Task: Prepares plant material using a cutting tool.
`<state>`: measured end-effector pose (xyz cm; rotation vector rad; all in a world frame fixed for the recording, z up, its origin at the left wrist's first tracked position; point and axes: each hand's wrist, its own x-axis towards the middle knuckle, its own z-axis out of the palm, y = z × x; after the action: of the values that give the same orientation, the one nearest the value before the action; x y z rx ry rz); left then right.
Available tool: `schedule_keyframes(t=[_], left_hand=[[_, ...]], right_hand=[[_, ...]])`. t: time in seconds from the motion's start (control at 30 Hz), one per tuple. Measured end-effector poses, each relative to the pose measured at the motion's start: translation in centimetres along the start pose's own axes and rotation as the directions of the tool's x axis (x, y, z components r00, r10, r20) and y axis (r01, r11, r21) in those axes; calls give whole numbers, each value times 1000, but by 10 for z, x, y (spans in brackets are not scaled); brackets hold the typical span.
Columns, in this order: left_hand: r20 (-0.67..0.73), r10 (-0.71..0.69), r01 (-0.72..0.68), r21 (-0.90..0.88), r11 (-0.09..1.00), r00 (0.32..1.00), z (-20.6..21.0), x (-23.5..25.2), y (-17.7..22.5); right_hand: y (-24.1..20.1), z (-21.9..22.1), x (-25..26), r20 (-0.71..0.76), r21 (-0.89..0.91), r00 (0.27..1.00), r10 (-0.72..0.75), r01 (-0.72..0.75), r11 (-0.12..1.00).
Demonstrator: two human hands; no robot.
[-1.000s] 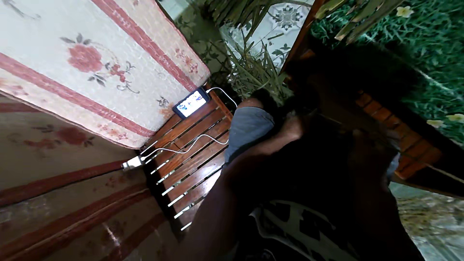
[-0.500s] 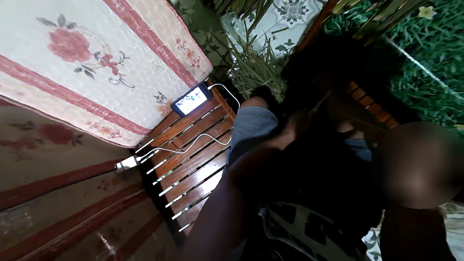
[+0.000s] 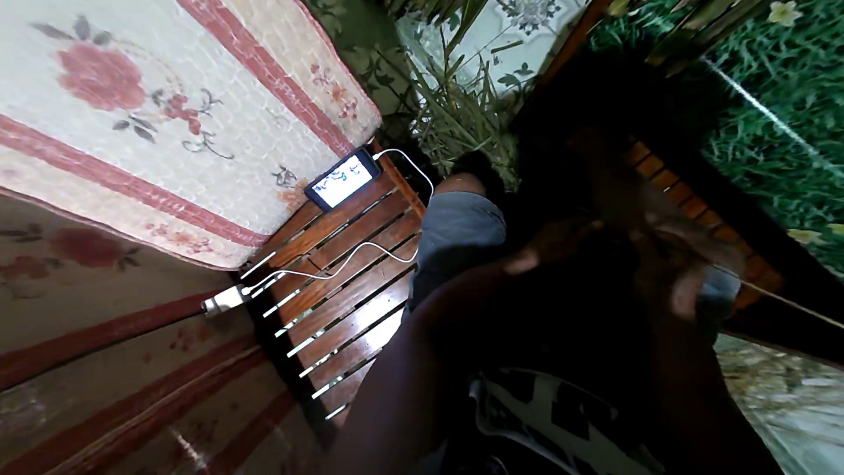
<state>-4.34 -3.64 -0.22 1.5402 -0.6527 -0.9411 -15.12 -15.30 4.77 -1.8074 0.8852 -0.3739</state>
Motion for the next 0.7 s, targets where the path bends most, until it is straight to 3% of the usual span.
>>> schedule_keyframes(t=[0.03, 0.13, 0.2, 0.3, 0.37, 0.43, 0.5, 0.6, 0.67, 0.7], left_hand=[[-6, -9, 10, 47, 999, 1000, -3, -3, 6], [14, -253, 249, 126, 960, 967, -25, -21, 65], [-81, -211, 220, 116, 969, 974, -11, -10, 49], [0, -80, 80, 139, 987, 997, 4, 0, 24], [-51, -135, 143, 250, 957, 990, -2, 4, 15], [-167, -260, 302, 335, 892, 951, -14, 17, 3], [-251, -325, 374, 184, 909, 912, -21, 21, -1], [-305, -284, 289, -28, 957, 909, -15, 22, -4], [-250, -227, 210, -92, 973, 941, -6, 23, -15], [-188, -181, 164, -104, 981, 965, -3, 20, -17]], right_hand=[[2, -1, 0, -4, 18, 1000, 29, -29, 999], [7, -5, 2, -9, 123, 1000, -3, 4, 992], [4, -5, 2, -18, 109, 999, -51, 52, 993], [-7, -2, -2, -14, -120, 999, -53, 51, 991], [5, -13, -1, 3, -126, 990, -143, 143, 982], [12, -33, 5, -12, -34, 975, -223, 223, 974], [16, -51, 13, -18, 32, 970, -243, 243, 969], [12, -54, 16, -32, 10, 976, -215, 216, 976], [7, -49, 12, -55, -124, 973, -223, 215, 969], [-12, -40, 5, -73, -207, 990, -124, 107, 972]])
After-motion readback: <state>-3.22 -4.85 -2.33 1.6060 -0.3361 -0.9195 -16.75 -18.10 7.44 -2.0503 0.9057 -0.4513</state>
